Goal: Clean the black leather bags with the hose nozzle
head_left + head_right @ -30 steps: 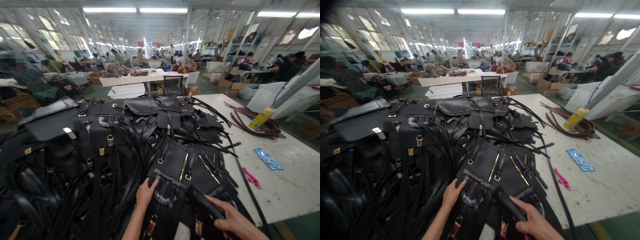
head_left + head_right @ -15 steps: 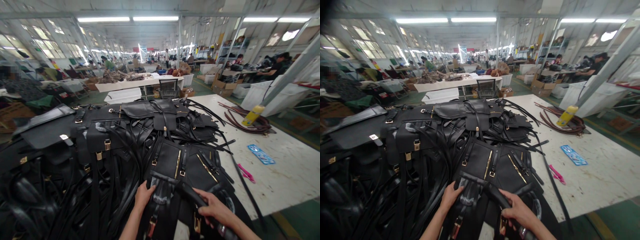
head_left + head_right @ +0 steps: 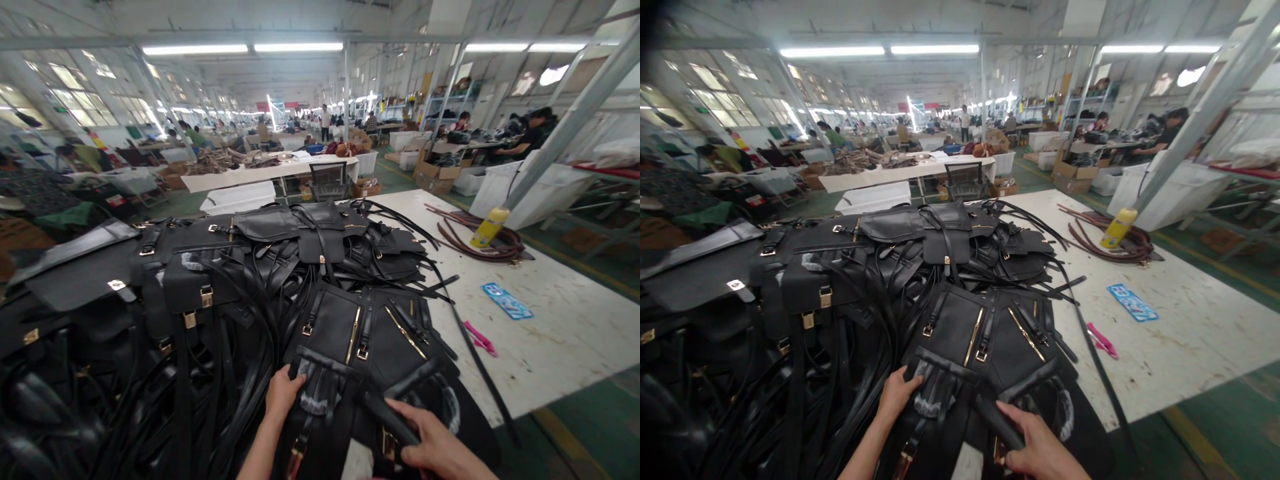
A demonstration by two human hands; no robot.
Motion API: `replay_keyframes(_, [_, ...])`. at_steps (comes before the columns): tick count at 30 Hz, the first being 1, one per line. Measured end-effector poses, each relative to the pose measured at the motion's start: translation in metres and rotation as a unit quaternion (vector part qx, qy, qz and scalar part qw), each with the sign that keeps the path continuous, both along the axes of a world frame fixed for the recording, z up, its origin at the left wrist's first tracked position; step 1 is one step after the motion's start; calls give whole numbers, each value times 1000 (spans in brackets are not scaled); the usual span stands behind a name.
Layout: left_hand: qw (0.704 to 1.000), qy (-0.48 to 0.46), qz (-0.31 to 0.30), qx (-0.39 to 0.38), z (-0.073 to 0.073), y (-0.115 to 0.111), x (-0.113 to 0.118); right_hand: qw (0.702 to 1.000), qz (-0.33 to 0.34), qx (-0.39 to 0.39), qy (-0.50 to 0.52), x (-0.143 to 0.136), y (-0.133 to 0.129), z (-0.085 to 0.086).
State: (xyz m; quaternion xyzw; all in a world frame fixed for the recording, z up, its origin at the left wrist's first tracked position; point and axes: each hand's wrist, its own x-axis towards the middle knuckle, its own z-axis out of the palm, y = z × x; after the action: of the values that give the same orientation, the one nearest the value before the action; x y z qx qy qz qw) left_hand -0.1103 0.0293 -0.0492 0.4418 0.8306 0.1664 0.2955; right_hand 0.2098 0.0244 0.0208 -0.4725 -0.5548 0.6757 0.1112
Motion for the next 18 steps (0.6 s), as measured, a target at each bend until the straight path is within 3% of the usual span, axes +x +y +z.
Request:
replay_keyframes(3, [1000,-20,-19,14,-3,1,-2,1000,-8,21,-17,-11,0,-9])
replay_keyframes(9, [998,-44,-27,26,-12,3,-8,996,21,83,14,7,6,13])
replay_keyframes(13, [997,-62,-31,34,-13,5,-7,989,46,125,-64,7,4,9])
replay_keyframes(16, [996,-68,-45,45,-2,10,-5,992,13,119,-40,-5,3,1])
replay_keyframes(18, [995,-65,-56,59,19,17,-6,995,-16,99,17,-8,5,6])
